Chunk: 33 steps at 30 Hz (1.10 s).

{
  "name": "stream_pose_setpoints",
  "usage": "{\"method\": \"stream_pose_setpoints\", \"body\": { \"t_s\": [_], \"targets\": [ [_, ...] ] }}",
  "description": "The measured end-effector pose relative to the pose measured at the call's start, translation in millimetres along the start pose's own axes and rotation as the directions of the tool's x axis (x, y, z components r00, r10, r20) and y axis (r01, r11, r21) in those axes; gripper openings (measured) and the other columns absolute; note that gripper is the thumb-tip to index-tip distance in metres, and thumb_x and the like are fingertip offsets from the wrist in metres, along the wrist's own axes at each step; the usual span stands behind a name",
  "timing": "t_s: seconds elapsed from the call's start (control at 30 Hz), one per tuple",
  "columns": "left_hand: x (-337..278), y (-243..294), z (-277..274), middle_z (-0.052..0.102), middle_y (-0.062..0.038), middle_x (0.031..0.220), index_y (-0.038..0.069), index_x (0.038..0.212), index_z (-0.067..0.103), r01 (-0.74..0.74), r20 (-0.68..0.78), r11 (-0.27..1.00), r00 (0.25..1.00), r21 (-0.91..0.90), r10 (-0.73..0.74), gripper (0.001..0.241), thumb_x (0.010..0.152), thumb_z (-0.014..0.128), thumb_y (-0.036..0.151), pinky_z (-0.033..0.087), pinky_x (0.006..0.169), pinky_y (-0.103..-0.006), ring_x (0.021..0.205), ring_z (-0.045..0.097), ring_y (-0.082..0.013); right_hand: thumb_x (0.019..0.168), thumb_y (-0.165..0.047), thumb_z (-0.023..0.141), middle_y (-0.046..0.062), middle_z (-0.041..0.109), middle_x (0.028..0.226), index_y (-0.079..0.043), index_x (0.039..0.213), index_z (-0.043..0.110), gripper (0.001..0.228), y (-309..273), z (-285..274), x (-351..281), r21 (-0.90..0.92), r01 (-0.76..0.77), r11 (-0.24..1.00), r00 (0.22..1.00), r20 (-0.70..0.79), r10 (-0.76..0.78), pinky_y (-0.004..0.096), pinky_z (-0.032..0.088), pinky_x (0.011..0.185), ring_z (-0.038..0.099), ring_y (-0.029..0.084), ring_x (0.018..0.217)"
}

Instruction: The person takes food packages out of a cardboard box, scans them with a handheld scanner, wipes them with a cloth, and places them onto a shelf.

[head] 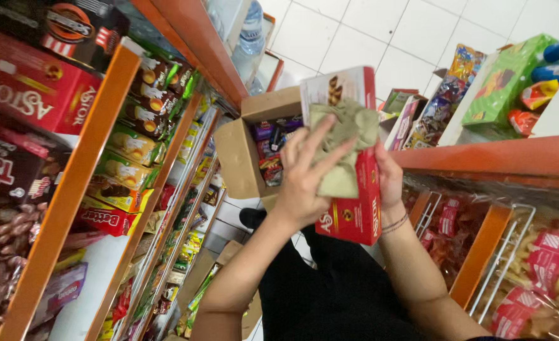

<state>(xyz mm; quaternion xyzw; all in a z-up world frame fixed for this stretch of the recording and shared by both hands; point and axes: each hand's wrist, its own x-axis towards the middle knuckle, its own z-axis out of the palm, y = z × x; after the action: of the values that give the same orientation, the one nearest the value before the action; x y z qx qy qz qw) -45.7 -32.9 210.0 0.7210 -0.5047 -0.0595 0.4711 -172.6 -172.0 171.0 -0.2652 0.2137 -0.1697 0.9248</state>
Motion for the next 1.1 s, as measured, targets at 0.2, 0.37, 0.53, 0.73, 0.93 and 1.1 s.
{"method": "stream_pose_setpoints", "body": {
  "t_s": [0.2, 0.37, 0.53, 0.73, 0.93, 1.1],
  "targets": [
    [-66.2, -13.8, 36.6, 0.046, -0.004, 0.16, 0.022, 0.134, 0.068, -0.147, 0.257, 0.956, 0.943, -0.254, 0.213, 0.077, 0.058, 0.076, 0.026, 0.03, 0.117, -0.0503, 0.137, 0.041, -0.0359, 0.117, -0.046, 0.038, 0.017, 0.063, 0.14, -0.004, 0.148, 0.053, 0.054, -20.9, -49.0, 8.0, 0.155, 0.174, 0.973, 0.981, -0.116, -0.157, 0.046, 0.053, 0.109, 0.064, 0.031, 0.125],
    [-130.8, -87.0, 85.7, 0.059, -0.011, 0.139, 0.008, 0.12, 0.073, 0.022, 0.167, 0.89, 0.984, -0.456, 0.062, 0.062, 0.066, 0.057, 0.035, 0.041, 0.108, -0.0475, 0.118, 0.051, -0.0357, 0.114, -0.048, 0.037, 0.016, 0.066, 0.139, -0.004, 0.145, 0.056, 0.058, -26.9, -96.0, 9.2, 0.125, 0.344, 0.931, 0.91, -0.288, -0.298, 0.044, 0.056, 0.107, 0.067, 0.03, 0.124],
    [-112.7, -214.8, 157.3, 0.057, -0.024, 0.131, 0.003, 0.126, 0.066, 0.451, 0.007, 0.892, 0.892, 0.039, -0.451, 0.042, 0.084, 0.065, 0.003, 0.04, 0.111, -0.0521, 0.127, 0.05, -0.042, 0.115, -0.048, 0.038, 0.015, 0.066, 0.136, -0.004, 0.146, 0.056, 0.057, -19.1, -138.2, -0.4, 0.112, 0.396, 0.911, 0.87, -0.363, -0.334, 0.044, 0.055, 0.108, 0.067, 0.029, 0.121],
    [-55.5, -297.7, 225.5, 0.046, -0.02, 0.139, 0.01, 0.146, 0.051, 0.383, 0.141, 0.831, 0.872, 0.403, -0.47, 0.073, 0.078, 0.078, 0.02, 0.037, 0.1, -0.0581, 0.131, 0.042, -0.038, 0.113, -0.05, 0.041, 0.015, 0.067, 0.139, -0.004, 0.145, 0.057, 0.059, 12.6, -166.7, -6.4, 0.124, 0.335, 0.934, 0.864, -0.436, -0.252, 0.047, 0.056, 0.11, 0.068, 0.03, 0.124],
    [-46.1, -309.2, 249.1, 0.037, -0.024, 0.159, 0.019, 0.149, 0.05, 0.03, 0.394, 0.797, 0.858, 0.603, -0.33, 0.098, 0.057, 0.081, 0.03, 0.017, 0.109, -0.0793, 0.151, 0.028, -0.0439, 0.113, -0.051, 0.04, 0.015, 0.065, 0.141, -0.004, 0.148, 0.055, 0.06, 31.6, -182.6, -5.9, 0.151, 0.315, 0.937, 0.855, -0.473, -0.212, 0.047, 0.056, 0.108, 0.067, 0.03, 0.125],
    [-108.2, -315.1, 310.1, 0.046, -0.014, 0.153, 0.009, 0.127, 0.065, -0.314, 0.607, 0.781, 0.788, 0.539, -0.102, 0.053, 0.079, 0.074, 0.027, 0.015, 0.116, -0.0769, 0.148, 0.035, -0.0349, 0.113, -0.049, 0.039, 0.016, 0.064, 0.142, -0.004, 0.15, 0.052, 0.059, 42.0, -187.7, -7.9, 0.136, 0.308, 0.941, 0.843, -0.497, -0.205, 0.047, 0.056, 0.107, 0.067, 0.03, 0.125]
  ]
}}
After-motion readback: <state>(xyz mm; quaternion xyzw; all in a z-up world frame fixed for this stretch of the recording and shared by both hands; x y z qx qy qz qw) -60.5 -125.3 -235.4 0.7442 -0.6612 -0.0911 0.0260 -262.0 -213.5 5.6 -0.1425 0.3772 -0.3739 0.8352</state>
